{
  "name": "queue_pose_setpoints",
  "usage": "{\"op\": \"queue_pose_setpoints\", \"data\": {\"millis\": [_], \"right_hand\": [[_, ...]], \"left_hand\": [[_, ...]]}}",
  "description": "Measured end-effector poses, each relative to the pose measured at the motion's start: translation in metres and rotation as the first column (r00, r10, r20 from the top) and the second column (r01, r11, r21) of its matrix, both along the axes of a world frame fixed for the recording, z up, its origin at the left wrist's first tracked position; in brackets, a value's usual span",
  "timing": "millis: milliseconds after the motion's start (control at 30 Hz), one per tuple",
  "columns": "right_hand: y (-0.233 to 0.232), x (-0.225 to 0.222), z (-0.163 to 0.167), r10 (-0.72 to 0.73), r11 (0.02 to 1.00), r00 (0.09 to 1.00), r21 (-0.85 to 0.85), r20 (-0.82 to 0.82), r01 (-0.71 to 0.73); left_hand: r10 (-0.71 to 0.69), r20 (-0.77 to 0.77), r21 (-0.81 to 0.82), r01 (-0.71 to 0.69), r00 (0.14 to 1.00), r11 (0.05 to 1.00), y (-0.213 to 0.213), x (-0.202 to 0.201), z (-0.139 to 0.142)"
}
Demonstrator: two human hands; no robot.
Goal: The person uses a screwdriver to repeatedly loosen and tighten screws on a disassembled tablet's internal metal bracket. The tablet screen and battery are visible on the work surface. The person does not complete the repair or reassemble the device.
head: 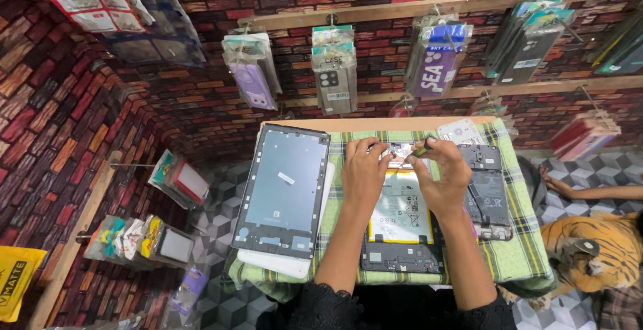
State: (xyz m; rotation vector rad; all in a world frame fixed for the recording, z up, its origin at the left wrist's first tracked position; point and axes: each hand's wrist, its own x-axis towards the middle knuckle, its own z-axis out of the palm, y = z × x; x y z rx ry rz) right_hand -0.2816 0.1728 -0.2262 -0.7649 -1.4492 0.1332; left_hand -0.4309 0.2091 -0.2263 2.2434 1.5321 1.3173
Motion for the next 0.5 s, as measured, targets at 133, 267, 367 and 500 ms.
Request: {"op": "queue_pose_setpoints", "data": {"millis": [133, 267, 367, 500], "right_hand": [[-0.0027, -0.0002, 0.0051, -0.237, 0.971, 0.950, 0.091, 0.201, 0.223], [-0.0044, -0.0035, 0.0045, -0.261, 0.965, 0.956, 0.019, 0.133, 0.261], [-0.0054, -0.0058, 0.0041, -0.030, 0.994, 0.996, -0.103, -0.078, 0.022], [-0.0057, -0.0035, 0.0076, -0.155, 0.988, 0.982, 0.007, 0.111, 0.155]], "left_hand": [[-0.007, -0.002, -0.014, 0.007, 1.000, 1.000, -0.0013, -0.0024, 0.0007], [-0.006, -0.016, 0.016, 0.006, 1.000, 1.000, -0.0042, -0.0035, 0.0001], [-0.008, -0.007, 0.014, 0.008, 1.000, 1.000, -0.0040, -0.0034, 0.0012], [-0.011, -0.006, 0.009, 0.011, 1.000, 1.000, -0.0048, -0.0041, 0.0033]]}}
